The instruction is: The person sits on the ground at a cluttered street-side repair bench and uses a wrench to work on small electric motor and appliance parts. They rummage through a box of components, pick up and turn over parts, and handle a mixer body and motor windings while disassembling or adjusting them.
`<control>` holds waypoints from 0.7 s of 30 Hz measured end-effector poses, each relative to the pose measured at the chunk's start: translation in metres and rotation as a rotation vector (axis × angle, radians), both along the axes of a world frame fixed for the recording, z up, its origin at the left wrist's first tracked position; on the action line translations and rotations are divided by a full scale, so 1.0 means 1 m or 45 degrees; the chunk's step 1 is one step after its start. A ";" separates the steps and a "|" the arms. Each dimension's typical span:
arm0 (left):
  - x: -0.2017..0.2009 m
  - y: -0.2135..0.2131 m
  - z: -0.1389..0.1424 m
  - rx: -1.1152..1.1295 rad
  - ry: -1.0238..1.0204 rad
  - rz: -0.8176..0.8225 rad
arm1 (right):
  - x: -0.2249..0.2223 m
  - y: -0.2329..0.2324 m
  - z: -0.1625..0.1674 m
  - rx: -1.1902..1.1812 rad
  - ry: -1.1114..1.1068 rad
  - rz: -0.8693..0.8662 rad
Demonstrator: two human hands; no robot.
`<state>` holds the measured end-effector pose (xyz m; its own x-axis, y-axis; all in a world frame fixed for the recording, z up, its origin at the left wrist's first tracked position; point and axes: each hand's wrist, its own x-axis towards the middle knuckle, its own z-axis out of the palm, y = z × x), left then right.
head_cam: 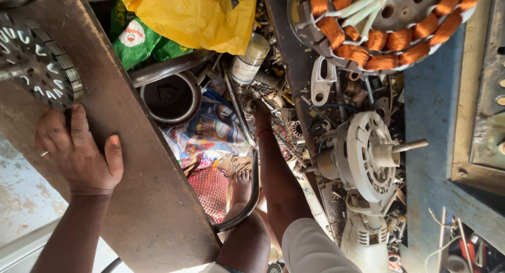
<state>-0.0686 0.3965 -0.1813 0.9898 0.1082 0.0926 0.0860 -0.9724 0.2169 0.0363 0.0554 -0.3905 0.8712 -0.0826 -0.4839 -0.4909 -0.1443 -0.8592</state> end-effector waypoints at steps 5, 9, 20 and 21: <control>0.003 -0.002 0.000 0.011 -0.031 -0.014 | 0.002 0.007 -0.002 0.328 0.265 -0.378; -0.001 -0.001 -0.001 -0.023 0.023 0.015 | -0.005 -0.012 -0.005 0.201 0.380 -0.337; -0.001 0.001 -0.002 -0.005 0.008 0.001 | -0.007 -0.022 -0.017 -1.084 0.335 0.911; -0.001 0.000 -0.001 -0.001 0.015 0.006 | -0.004 -0.021 -0.016 -1.127 0.424 0.984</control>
